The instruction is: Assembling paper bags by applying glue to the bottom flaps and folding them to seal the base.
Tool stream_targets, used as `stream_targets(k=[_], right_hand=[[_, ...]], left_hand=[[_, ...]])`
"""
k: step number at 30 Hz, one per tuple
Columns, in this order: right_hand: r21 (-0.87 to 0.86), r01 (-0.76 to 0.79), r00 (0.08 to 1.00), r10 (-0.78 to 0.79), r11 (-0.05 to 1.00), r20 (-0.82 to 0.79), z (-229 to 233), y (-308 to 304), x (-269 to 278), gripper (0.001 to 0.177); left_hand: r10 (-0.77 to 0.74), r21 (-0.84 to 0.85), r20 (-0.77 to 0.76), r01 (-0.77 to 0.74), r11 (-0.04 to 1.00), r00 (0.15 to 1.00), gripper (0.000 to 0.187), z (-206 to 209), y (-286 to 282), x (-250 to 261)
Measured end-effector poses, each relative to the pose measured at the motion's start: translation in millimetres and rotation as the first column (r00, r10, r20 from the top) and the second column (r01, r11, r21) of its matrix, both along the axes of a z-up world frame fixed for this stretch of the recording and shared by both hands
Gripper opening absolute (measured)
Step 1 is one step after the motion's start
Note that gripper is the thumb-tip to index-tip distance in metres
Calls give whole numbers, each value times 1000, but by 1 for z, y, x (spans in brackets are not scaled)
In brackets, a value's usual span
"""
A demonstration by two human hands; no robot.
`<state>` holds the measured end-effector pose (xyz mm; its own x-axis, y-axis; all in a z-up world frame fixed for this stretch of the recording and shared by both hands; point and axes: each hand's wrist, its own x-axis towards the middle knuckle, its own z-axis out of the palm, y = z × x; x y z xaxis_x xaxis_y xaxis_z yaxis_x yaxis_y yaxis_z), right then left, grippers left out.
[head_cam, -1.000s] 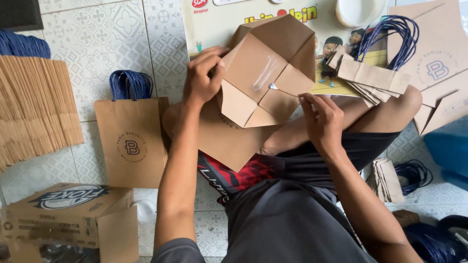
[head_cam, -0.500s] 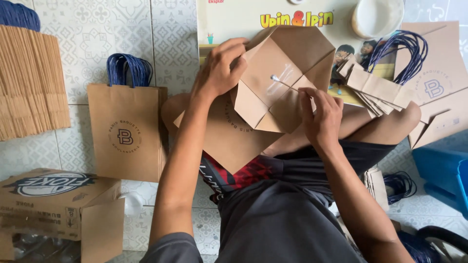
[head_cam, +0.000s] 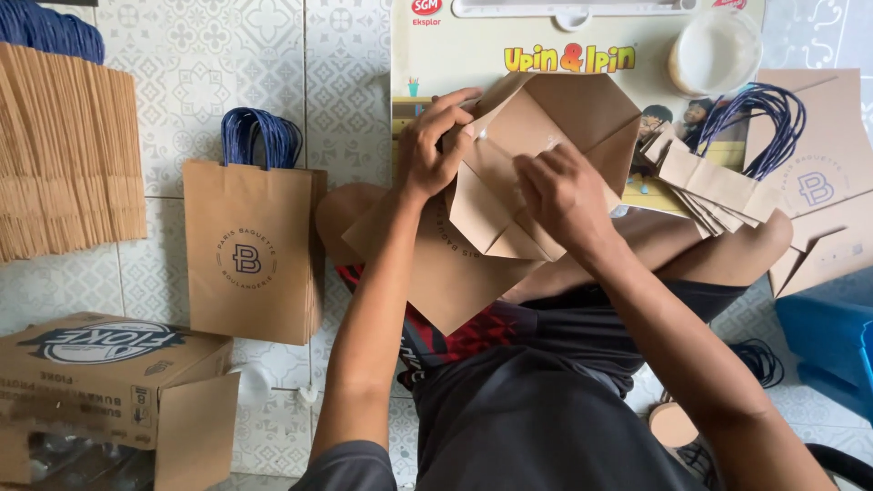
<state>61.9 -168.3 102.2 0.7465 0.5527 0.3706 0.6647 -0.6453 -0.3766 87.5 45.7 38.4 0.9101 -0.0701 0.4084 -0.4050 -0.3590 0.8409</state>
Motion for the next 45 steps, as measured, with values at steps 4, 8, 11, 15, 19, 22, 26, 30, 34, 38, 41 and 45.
stream_targets(k=[4, 8, 11, 15, 19, 22, 26, 30, 34, 38, 41, 45], right_hand=[[63, 17, 994, -10, 998, -112, -12, -4, 1, 5], [110, 55, 988, -38, 992, -150, -19, -2, 3, 8], [97, 24, 986, -8, 995, -167, -22, -4, 2, 12], [248, 221, 947, -147, 943, -286, -22, -17, 11, 7], [287, 164, 912, -34, 944, -408, -10, -8, 2, 9], [135, 81, 981, -55, 988, -186, -16, -4, -3, 5], [180, 20, 979, 17, 983, -204, -16, -8, -9, 9], [233, 204, 943, -127, 951, -306, -20, -19, -4, 18], [256, 306, 910, -203, 917, -361, -19, -17, -7, 9], [316, 323, 912, -205, 892, -356, -24, -30, -4, 7], [273, 322, 884, -185, 906, -429, -15, -28, -3, 11], [195, 270, 859, -145, 943, -490, -17, -20, -2, 15]], left_hand=[[-9, 7, -20, 9, 1000, 1000, 18, -1, 0, 0], [-50, -32, -73, 48, 998, 996, 26, -1, 1, 2], [-49, -45, -48, 47, 998, 998, 25, 0, 0, 1], [-28, -38, 57, 30, 999, 998, 14, -2, -2, 0], [-41, -42, 112, 46, 998, 993, 8, -7, -7, 0], [-48, 13, 96, 47, 999, 994, 5, -1, -10, 2], [-136, 64, 18, 135, 989, 990, 15, 17, -11, 9], [-120, 185, 30, 112, 976, 992, 13, 27, -10, 11], [-93, 236, 40, 81, 968, 995, 13, 31, -17, 10], [-33, 259, 52, 19, 966, 998, 15, 32, -20, 10], [-15, 290, 64, -4, 957, 998, 20, 33, -23, 12], [5, 287, 42, -17, 958, 999, 18, 36, -25, 11]])
